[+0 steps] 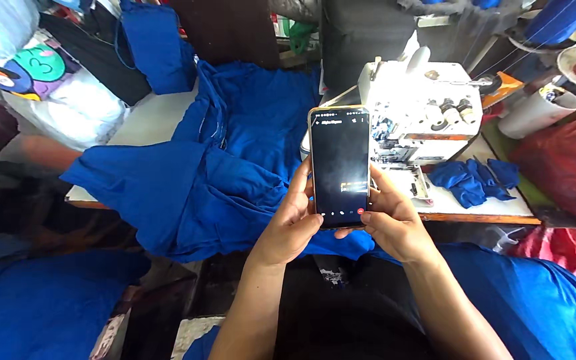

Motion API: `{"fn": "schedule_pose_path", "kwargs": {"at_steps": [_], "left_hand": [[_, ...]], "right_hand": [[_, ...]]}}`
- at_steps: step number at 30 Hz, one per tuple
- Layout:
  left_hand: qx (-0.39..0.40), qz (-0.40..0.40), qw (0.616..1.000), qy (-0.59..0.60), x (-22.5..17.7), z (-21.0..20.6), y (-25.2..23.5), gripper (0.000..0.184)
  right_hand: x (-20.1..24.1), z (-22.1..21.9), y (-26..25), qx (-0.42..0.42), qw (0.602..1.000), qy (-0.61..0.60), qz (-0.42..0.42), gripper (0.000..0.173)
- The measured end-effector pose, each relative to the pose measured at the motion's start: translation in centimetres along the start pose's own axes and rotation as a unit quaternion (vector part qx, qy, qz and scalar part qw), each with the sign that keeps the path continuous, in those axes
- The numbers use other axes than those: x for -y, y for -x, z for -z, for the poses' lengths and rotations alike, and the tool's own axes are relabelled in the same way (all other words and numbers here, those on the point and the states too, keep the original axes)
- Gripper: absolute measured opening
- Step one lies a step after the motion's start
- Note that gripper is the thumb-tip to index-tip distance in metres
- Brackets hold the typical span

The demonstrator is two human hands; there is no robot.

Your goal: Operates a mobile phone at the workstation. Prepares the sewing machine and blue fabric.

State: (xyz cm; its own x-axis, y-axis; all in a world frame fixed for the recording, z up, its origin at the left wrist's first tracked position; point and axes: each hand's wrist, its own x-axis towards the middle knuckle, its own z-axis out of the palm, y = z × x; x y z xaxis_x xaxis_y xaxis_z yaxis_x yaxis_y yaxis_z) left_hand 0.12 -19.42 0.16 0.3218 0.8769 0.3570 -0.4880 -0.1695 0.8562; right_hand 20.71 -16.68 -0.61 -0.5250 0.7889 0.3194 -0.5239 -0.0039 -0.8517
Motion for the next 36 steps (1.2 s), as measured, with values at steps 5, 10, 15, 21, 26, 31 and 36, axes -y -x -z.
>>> {"fn": "schedule_pose_path", "kwargs": {"at_steps": [5,10,15,21,26,31,36], "left_hand": [[-0.007,0.002,1.000,0.007,0.1,-0.1,0.1,0.085],[-0.009,0.000,1.000,-0.009,0.1,-0.1,0.2,0.086],[-0.008,-0.003,1.000,-0.026,0.3,0.0,0.2,0.086],[-0.014,-0.004,0.999,-0.030,0.8,0.1,0.0,0.085],[0.018,-0.012,0.995,-0.101,1.2,0.0,-0.6,0.079],[0.022,-0.002,0.988,-0.156,1.5,-0.1,-1.2,0.073],[0.033,0.012,0.983,-0.182,1.9,-0.4,-1.4,0.071]], "right_hand": [[-0.2,-0.1,0.0,-0.003,1.000,0.005,0.000,0.074],[-0.3,-0.1,0.0,-0.009,1.000,-0.004,0.002,0.070],[-0.4,0.0,0.1,-0.023,1.000,-0.011,0.004,0.064],[-1.1,0.2,-0.1,-0.023,0.995,-0.092,0.008,0.047],[-1.1,1.3,0.3,-0.091,0.989,-0.113,0.005,0.037],[0.3,2.9,1.1,-0.159,0.984,-0.062,0.048,0.033],[1.8,3.8,1.9,-0.198,0.976,-0.037,0.080,0.035]]}}
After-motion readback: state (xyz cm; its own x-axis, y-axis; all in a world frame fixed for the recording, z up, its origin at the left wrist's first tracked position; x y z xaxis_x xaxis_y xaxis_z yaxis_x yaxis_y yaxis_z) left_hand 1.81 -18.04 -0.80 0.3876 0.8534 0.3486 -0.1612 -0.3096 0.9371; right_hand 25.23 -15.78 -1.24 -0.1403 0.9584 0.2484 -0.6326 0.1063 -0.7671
